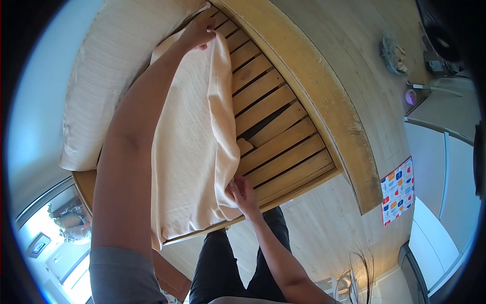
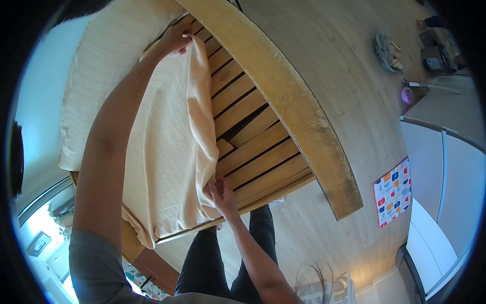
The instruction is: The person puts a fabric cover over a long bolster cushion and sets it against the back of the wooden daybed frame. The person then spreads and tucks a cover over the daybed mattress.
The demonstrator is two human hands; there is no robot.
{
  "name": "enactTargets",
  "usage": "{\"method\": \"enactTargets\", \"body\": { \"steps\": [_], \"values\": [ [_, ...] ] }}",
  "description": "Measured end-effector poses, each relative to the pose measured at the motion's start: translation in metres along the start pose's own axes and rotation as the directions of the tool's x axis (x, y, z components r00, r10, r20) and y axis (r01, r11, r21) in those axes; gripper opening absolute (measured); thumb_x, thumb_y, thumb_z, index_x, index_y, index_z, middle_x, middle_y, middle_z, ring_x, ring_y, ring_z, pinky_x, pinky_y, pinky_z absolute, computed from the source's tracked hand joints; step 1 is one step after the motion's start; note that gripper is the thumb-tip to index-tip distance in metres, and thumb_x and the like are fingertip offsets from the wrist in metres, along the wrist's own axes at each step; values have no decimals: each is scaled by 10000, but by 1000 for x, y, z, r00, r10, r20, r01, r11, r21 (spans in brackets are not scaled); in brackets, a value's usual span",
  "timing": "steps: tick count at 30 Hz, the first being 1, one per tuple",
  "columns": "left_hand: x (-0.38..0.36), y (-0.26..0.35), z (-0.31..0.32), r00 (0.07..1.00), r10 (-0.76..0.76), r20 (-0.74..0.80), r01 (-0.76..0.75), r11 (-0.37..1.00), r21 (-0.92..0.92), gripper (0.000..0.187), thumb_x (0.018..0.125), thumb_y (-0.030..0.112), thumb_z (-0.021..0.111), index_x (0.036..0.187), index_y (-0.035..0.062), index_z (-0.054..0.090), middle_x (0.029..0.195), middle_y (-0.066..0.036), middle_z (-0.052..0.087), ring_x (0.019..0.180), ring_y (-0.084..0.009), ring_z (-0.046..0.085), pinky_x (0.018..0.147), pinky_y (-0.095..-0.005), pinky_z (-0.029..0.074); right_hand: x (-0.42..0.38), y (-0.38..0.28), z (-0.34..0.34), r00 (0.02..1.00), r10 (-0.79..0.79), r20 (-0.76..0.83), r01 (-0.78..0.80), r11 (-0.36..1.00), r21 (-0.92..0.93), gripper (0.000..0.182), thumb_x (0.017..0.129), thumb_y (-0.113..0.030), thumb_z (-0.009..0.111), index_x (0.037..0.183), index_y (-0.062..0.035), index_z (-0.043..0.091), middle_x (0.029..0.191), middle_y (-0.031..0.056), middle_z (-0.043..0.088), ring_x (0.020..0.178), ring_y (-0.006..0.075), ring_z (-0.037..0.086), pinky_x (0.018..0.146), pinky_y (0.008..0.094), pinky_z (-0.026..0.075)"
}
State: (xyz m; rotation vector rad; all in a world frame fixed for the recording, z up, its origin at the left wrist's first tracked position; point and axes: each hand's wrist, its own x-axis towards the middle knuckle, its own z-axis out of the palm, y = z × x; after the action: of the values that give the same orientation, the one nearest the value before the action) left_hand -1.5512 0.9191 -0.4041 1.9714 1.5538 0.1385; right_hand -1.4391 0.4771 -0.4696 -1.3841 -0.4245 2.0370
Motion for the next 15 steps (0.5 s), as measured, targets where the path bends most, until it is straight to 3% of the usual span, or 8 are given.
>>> {"method": "enactTargets", "body": {
  "steps": [1,2,3,5,7,10,13,15],
  "values": [
    [1,4,-4,998,-68,3,68,998,-4,147,713,112,561,820,28,504,636,-105,588,458,-177,585,406,-281,477,-3,-6,6,946,-302,-119,275,940,-202,521,731,-140,626,1152,-6,348,832,128,567,641,216,562,587,338,459],
    [2,8,-6,997,-70,-10,70,997,-27,174,706,92,546,866,28,523,650,-105,592,465,-179,588,411,-279,482,-6,-12,8,948,-297,-112,271,941,-201,521,731,-140,626,1152,-6,348,832,128,567,641,216,562,587,338,459],
    [1,11,-4,997,-77,-11,77,997,-24,174,706,92,546,866,28,523,650,-105,592,465,-179,588,411,-279,482,-7,-18,11,929,-323,-178,226,880,-417,489,724,-188,644,1111,-12,401,775,123,575,622,249,569,563,358,457],
    [1,17,1,992,80,-96,-91,990,-112,252,697,67,521,946,39,545,629,-97,589,499,-179,598,419,-278,487,-6,-19,14,905,-357,-234,153,783,-603,464,716,-235,662,1069,-17,454,718,117,582,604,283,576,538,377,455],
    [4,19,4,992,85,-88,-93,992,-88,289,680,54,504,960,57,576,683,-74,607,525,-169,600,411,-274,482,3,-4,7,962,-220,-161,-7,572,-820,339,708,-272,663,933,-46,549,598,104,564,560,327,562,546,427,448],
    [23,11,4,994,-33,109,29,999,36,227,671,60,529,886,51,602,804,-65,622,565,-173,605,456,-292,490,-3,6,-23,932,-293,-214,3,596,-803,246,700,-262,668,823,-66,585,572,72,566,540,248,570,526,381,454],
    [31,4,-3,991,-99,91,111,985,-133,174,703,55,533,847,31,627,709,-76,608,594,-147,597,532,-259,512,-35,-15,-81,868,-255,-427,82,920,-384,165,763,-202,607,819,-49,579,581,23,552,524,112,530,487,268,425],
    [21,37,-19,961,-197,196,247,928,-280,243,768,50,581,1000,-4,535,916,-118,585,778,-220,592,636,-366,497,-60,-47,-107,756,-216,-618,192,976,-106,105,806,-149,572,797,-45,574,571,-33,482,522,17,436,458,175,354]
  ]
}}
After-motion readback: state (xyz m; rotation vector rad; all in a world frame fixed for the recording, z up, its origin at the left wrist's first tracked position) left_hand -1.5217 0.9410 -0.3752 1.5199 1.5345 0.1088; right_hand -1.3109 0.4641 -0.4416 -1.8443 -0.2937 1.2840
